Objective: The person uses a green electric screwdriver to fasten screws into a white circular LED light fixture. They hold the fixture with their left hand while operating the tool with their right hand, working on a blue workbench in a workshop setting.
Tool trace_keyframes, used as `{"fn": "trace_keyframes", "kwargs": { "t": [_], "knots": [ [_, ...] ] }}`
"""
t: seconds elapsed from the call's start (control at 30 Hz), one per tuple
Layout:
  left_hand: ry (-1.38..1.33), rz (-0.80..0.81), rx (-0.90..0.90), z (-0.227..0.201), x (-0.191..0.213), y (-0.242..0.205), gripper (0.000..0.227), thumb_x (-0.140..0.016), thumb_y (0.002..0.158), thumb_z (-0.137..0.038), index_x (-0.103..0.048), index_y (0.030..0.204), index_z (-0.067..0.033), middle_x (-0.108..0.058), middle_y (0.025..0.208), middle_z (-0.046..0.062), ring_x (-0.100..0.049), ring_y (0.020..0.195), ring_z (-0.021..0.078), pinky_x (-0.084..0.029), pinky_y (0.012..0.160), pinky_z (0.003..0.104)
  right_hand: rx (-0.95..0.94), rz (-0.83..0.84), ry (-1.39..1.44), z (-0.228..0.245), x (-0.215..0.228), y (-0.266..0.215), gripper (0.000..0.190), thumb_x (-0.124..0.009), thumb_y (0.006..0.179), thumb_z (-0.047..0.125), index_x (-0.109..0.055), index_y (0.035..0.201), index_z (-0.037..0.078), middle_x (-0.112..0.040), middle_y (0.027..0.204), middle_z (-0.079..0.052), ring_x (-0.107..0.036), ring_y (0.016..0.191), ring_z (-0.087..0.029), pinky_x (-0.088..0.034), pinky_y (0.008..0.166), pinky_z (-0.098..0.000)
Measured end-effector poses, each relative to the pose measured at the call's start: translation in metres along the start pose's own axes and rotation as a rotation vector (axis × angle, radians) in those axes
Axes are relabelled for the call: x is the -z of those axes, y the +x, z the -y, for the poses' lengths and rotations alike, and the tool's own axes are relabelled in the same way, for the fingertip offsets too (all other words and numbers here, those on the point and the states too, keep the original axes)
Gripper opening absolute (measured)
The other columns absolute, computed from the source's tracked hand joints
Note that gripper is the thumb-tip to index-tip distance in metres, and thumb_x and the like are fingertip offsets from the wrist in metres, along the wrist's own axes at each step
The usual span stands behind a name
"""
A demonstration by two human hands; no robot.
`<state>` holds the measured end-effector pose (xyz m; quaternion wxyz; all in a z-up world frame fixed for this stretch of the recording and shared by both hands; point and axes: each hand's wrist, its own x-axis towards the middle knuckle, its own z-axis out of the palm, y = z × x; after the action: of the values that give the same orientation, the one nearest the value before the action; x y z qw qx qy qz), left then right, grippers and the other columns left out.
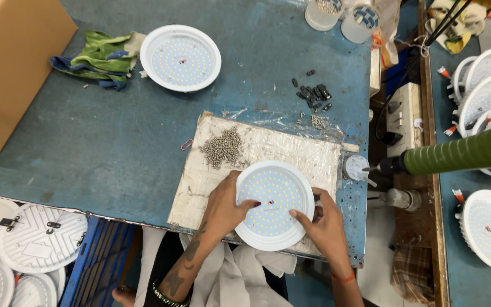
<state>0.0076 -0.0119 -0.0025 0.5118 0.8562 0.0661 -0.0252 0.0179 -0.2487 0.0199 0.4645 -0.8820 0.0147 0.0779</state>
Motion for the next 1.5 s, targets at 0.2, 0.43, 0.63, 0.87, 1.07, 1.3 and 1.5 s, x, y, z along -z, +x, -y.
{"fn": "trace_keyframes", "kwargs": {
  "t": [0.2, 0.43, 0.63, 0.87, 1.07, 1.3, 1.5],
  "knots": [
    [-0.058, -0.049, -0.190, 0.003, 0.002, 0.000, 0.067, -0.087, 0.071, -0.017, -0.055, 0.126, 0.0047, -0.067, 0.116, 0.023, -0.067, 0.108, 0.0392, -0.052, 0.091, 0.044, -0.007, -0.084, 0.044, -0.017, 0.003, -0.007, 0.061, -0.082, 0.077, 0.011, -0.058, 0.132, 0.003, -0.070, 0.097, -0.013, -0.069, 0.066, -0.017, -0.056, 0.050, -0.0279],
    [-0.126, -0.146, -0.196, 0.012, 0.032, -0.002, 0.040, -0.065, 0.093, -0.012, -0.058, 0.130, 0.0007, -0.068, 0.115, 0.017, -0.072, 0.103, 0.0290, -0.055, 0.088, 0.037, 0.479, -0.643, 0.491, -0.008, 0.081, -0.003, 0.031, -0.065, 0.105, 0.000, -0.051, 0.133, 0.003, -0.057, 0.117, -0.007, -0.061, 0.091, -0.013, -0.056, 0.087, -0.0276],
    [-0.093, -0.302, -0.216, 0.015, 0.050, 0.005, 0.030, -0.058, 0.093, -0.005, -0.067, 0.121, -0.0038, -0.071, 0.111, 0.012, -0.074, 0.092, 0.0240, -0.058, 0.078, 0.033, 0.842, -0.896, 0.083, 0.038, 0.108, -0.009, 0.023, -0.061, 0.113, 0.012, -0.053, 0.129, -0.001, -0.050, 0.116, -0.007, -0.055, 0.105, -0.016, -0.054, 0.091, -0.0284],
    [-0.116, -0.373, -0.110, 0.009, 0.034, 0.002, 0.023, -0.062, 0.095, -0.009, -0.070, 0.116, -0.0078, -0.070, 0.108, 0.008, -0.070, 0.081, 0.0238, -0.056, 0.068, 0.036, 1.048, -0.890, -0.287, 0.054, 0.061, -0.020, 0.031, -0.065, 0.108, 0.022, -0.052, 0.123, -0.001, -0.052, 0.115, -0.014, -0.059, 0.104, -0.025, -0.059, 0.087, -0.0358],
    [0.229, -0.570, -0.328, 0.027, 0.047, 0.025, 0.019, -0.072, 0.087, -0.008, -0.071, 0.106, -0.0078, -0.065, 0.106, 0.008, -0.062, 0.103, 0.0308, -0.052, 0.084, 0.043, 0.887, -0.597, 0.361, 0.070, 0.123, 0.014, 0.052, -0.067, 0.108, 0.036, -0.044, 0.139, -0.001, -0.056, 0.120, -0.015, -0.061, 0.110, -0.026, -0.056, 0.097, -0.0373],
    [0.278, -0.478, -0.347, 0.026, 0.022, 0.047, 0.016, -0.078, 0.079, -0.008, -0.072, 0.093, -0.0087, -0.060, 0.102, 0.008, -0.058, 0.100, 0.0283, -0.051, 0.083, 0.040, 0.846, -0.300, 0.593, 0.087, 0.139, 0.035, 0.074, -0.068, 0.109, 0.048, -0.038, 0.155, -0.001, -0.060, 0.124, -0.016, -0.062, 0.113, -0.026, -0.052, 0.107, -0.0398],
    [0.246, -0.505, -0.420, 0.023, 0.022, 0.048, 0.013, -0.076, 0.079, -0.006, -0.072, 0.092, -0.0091, -0.063, 0.102, 0.005, -0.059, 0.100, 0.0265, -0.050, 0.085, 0.040, 0.817, -0.142, 0.707, 0.070, 0.143, 0.029, 0.064, -0.066, 0.108, 0.049, -0.045, 0.142, -0.001, -0.058, 0.114, -0.017, -0.058, 0.105, -0.027, -0.050, 0.103, -0.0428]
  ]
}}
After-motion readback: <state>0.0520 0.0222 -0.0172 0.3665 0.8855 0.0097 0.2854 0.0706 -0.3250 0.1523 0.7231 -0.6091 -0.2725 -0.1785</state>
